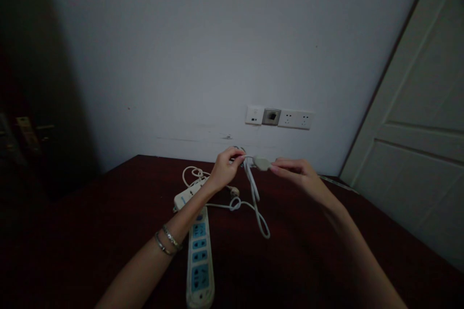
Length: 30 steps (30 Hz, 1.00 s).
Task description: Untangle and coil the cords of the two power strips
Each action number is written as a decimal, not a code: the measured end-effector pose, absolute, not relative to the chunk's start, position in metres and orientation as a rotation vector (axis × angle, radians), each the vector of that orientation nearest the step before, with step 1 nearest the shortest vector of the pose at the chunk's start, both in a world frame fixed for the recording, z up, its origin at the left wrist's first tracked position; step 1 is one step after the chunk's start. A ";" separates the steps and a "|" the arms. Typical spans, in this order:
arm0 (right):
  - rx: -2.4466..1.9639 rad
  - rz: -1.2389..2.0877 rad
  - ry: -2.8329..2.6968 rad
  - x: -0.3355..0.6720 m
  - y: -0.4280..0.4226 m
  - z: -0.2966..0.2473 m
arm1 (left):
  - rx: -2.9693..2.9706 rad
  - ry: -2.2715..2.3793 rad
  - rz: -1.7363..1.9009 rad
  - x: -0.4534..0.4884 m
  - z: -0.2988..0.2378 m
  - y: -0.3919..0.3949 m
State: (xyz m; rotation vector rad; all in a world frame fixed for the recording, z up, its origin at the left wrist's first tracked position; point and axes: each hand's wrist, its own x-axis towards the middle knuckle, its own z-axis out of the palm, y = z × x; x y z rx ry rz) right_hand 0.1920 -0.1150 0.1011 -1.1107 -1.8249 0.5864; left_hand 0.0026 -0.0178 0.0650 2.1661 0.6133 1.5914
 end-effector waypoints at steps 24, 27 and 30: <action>-0.744 0.811 -1.352 0.179 -0.086 0.078 | 2.522 0.673 1.900 0.017 0.056 -0.044; -0.671 0.873 -1.192 0.172 -0.087 0.077 | 2.688 0.668 1.913 0.020 0.055 -0.051; -0.563 0.934 -1.035 0.165 -0.086 0.076 | 2.738 0.723 1.923 0.021 0.054 -0.054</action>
